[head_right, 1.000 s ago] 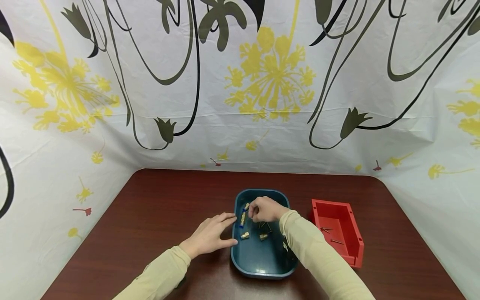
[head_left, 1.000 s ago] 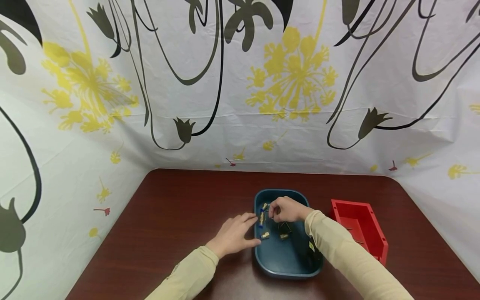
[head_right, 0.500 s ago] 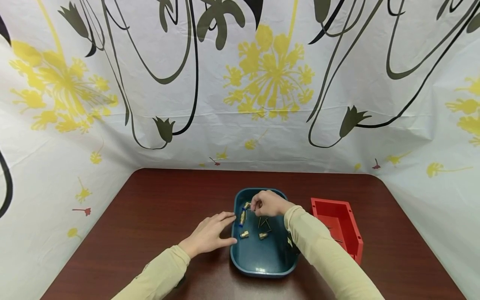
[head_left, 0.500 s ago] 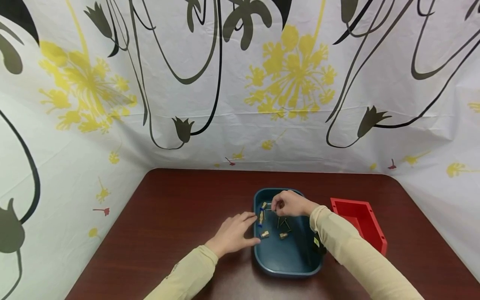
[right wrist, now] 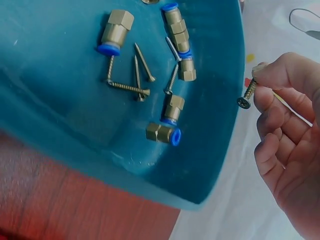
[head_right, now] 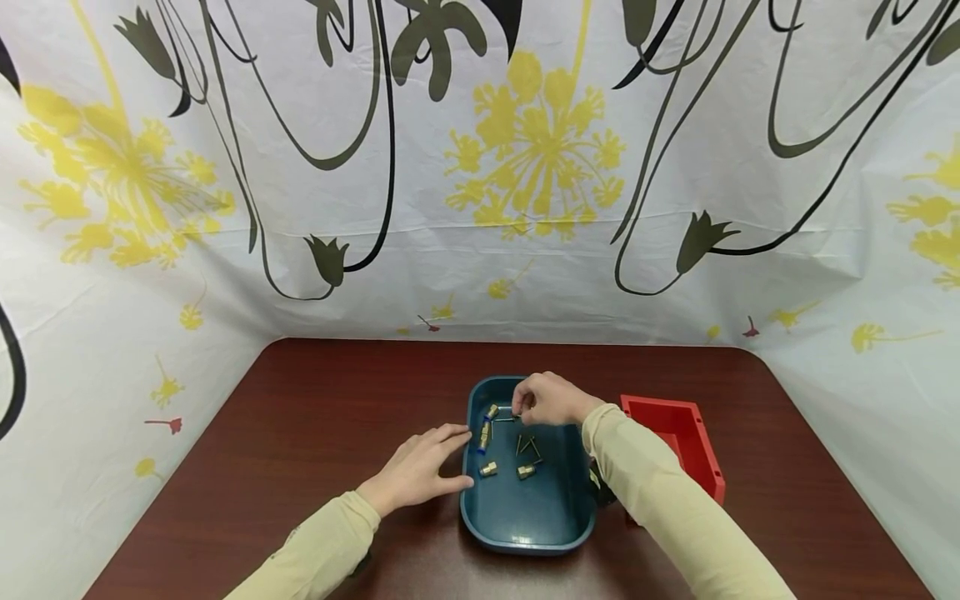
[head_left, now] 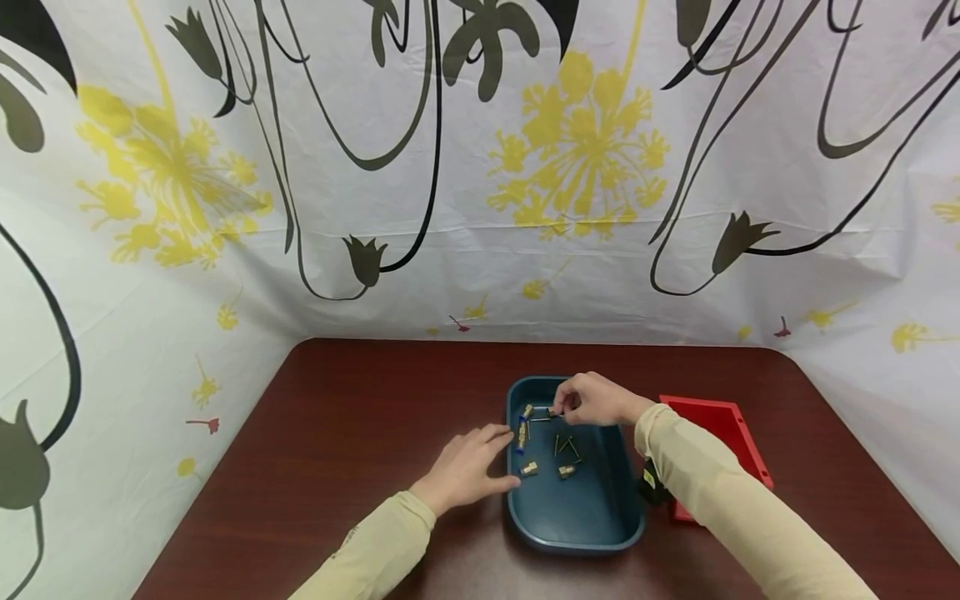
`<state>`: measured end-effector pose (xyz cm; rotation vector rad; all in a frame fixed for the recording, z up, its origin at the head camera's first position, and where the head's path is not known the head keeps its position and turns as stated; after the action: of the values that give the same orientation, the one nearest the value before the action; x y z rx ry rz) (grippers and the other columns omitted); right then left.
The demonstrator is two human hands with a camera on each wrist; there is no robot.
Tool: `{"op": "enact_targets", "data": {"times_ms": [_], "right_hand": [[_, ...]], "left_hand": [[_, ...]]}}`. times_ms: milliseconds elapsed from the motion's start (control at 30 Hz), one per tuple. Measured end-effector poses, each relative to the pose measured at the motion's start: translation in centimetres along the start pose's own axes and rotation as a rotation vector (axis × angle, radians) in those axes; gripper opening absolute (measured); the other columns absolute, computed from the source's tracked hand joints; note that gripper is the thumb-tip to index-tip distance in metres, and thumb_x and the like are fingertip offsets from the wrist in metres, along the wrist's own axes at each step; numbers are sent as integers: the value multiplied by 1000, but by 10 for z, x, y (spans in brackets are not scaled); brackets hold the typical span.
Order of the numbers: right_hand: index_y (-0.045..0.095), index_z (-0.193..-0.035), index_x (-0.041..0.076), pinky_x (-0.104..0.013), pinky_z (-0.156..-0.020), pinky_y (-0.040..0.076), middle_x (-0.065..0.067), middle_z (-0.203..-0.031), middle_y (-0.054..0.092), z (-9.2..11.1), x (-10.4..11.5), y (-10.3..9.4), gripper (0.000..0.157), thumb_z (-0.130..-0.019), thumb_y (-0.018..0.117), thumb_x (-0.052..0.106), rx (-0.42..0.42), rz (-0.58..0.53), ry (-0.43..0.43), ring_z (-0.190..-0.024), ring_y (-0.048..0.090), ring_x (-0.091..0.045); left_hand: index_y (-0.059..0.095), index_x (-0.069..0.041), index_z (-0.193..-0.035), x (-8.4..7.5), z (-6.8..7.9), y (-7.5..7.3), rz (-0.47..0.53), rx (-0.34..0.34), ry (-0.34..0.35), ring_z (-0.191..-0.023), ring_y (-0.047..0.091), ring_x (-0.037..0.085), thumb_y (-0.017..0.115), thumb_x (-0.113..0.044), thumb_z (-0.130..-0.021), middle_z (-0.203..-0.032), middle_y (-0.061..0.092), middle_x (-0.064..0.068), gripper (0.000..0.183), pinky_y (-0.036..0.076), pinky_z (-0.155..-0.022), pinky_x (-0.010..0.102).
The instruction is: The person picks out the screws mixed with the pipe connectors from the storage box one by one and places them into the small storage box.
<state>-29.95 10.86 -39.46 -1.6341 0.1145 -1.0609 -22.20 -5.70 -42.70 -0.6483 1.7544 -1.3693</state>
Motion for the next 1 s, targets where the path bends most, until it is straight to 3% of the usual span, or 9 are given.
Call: {"op": "enact_targets", "data": {"times_ms": [300,1000], "right_hand": [[61,-81,17,-27,-55,42,7,-69,55,10,0,-15,18,-78,55,1,-17,39,0,-58,48,-11],[61,-79,16,-26,-57,43,8,-70,54,39,-10,-43,18,-77,56,-1,-60,89,25,-61,49,-10]], "left_hand": [[47,-10,-128,-1,2,0,0,-5,6,-111,45,19,60,-49,-78,-127,44,4,65,39,-84,41],[47,-10,-129,0,1,1,-10,-5,-1,-112,44,19,60,-49,-78,-128,44,4,65,38,-86,40]]}}
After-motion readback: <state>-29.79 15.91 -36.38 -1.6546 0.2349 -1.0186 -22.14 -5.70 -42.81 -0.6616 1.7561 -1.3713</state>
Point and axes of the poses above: each hand's wrist, its own z-axis away from the middle knuckle, its own y-axis out of the palm, x = y × z, the point moved 6 cm from there along -z, towards the middle knuckle
